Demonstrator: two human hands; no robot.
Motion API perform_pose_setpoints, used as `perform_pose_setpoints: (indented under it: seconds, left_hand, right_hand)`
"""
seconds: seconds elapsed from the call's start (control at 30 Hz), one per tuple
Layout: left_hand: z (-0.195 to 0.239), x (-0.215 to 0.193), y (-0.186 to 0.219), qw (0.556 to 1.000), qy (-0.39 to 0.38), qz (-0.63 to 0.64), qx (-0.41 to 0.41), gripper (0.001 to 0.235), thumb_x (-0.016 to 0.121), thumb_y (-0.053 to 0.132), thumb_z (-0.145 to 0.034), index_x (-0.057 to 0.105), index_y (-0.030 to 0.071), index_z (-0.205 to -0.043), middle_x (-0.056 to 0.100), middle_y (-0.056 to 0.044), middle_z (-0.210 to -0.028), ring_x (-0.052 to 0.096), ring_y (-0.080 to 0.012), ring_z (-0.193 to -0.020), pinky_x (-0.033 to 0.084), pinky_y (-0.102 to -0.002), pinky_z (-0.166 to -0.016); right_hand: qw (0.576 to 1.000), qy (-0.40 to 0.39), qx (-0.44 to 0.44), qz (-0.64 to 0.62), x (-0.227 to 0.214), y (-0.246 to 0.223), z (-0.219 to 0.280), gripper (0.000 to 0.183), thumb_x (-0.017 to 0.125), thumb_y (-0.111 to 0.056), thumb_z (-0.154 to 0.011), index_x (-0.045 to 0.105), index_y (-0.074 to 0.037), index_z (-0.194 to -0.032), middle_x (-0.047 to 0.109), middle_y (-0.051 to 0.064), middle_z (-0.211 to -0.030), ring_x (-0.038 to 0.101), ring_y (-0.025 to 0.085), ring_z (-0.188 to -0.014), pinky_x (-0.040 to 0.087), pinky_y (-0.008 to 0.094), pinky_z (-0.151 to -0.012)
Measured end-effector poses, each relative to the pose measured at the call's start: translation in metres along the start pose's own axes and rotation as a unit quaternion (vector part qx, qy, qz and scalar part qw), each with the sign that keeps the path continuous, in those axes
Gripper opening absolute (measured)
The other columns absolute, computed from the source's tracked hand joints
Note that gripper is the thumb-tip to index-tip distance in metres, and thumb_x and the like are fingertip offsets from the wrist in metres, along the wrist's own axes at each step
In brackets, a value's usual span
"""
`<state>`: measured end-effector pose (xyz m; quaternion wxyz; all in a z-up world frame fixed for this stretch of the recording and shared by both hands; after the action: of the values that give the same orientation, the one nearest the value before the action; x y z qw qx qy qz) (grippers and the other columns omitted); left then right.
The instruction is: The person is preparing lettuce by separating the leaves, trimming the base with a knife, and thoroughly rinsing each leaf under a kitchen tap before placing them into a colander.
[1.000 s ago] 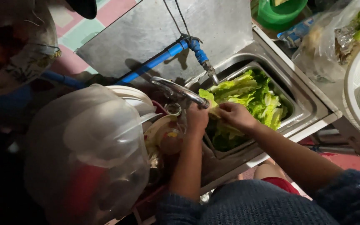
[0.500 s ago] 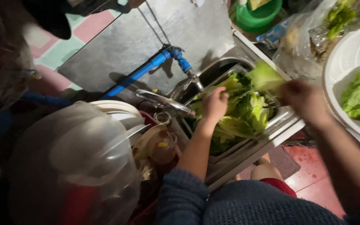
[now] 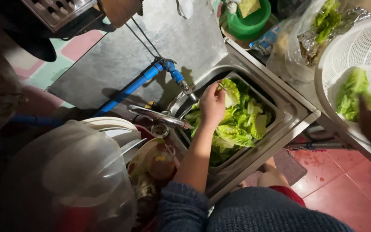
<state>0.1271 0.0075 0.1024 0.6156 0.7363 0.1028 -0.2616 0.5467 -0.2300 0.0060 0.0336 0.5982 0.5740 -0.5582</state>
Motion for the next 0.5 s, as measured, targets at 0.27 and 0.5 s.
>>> perform_pose_setpoints:
  seconds: [0.27,0.5]
  left_hand:
    - [0.018,0.008,-0.02,0.995,-0.022,0.027,-0.09,0.027,0.075,0.027,-0.087,0.074,0.013,-0.11,0.075,-0.01,-0.095,0.075,-0.0317,-0.095,0.061,-0.045,-0.082]
    - [0.029,-0.001,-0.036,0.991,-0.019,0.047,-0.126,0.031,0.069,0.029,-0.096,0.073,0.011,-0.122,0.076,-0.013,-0.106,0.075,-0.0291,-0.099,0.063,-0.04,-0.081]
  right_hand:
    - [0.863,-0.352,0.119,-0.342,0.079,-0.305,0.03,0.063,0.075,-0.031,-0.094,0.055,0.005,-0.142,0.067,0.029,-0.127,0.069,0.036,-0.109,0.059,0.046,-0.084]
    - [0.891,-0.379,0.092,-0.232,0.119,-0.321,0.043,0.042,0.074,-0.045,-0.093,0.057,-0.014,-0.07,0.045,0.001,-0.056,0.045,0.015,-0.055,0.037,0.036,-0.055]
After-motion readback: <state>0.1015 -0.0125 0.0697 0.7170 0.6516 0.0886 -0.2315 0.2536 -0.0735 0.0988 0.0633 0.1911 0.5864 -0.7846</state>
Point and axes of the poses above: each hand's wrist, its own z-axis away from the middle knuckle, its own x-axis out of the palm, y = z × x, the point moved 3 cm from there along -z, towards the middle knuckle
